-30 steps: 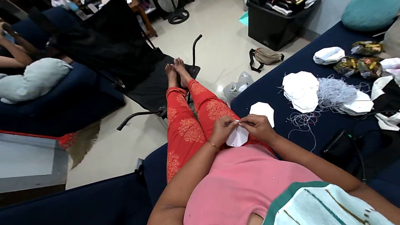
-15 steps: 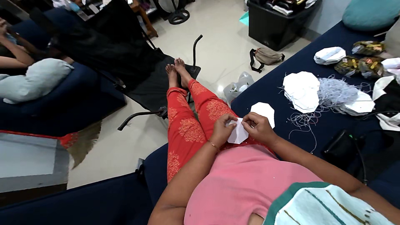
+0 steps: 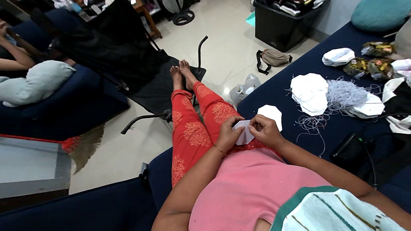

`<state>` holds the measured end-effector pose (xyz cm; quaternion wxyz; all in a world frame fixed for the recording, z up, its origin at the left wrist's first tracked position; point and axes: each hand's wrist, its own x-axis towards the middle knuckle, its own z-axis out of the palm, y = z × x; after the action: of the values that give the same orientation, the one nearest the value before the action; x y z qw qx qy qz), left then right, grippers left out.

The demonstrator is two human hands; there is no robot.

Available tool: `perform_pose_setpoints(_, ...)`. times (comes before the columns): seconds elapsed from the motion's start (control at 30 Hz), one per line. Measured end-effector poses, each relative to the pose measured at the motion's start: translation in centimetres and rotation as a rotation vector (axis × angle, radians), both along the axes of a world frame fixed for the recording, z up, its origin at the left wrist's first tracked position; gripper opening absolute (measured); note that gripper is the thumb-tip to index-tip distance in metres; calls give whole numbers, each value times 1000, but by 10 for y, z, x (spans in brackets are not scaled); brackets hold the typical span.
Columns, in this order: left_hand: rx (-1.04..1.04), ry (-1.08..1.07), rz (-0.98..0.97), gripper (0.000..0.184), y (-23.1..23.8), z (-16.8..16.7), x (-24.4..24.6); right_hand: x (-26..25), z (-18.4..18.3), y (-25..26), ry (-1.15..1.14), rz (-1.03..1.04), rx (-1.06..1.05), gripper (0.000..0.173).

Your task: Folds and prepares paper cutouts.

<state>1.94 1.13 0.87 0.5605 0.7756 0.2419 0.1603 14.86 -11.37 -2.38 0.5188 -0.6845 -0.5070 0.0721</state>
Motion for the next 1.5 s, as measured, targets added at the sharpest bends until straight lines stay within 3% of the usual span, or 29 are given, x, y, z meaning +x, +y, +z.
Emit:
perform_pose_setpoints(0.77,110,-39,-39,21,-2,2,-2,0,5,1,-10,-31,50,15)
perform_pose_setpoints(1.27,131,-68,-107,28,-4,0,-2,-2,5,0,-85,-35,16,18)
perform_pose_setpoints(1.5,214,-97,-98,17,-4,-1,-3,1,7,-5,-55,-28,21,22)
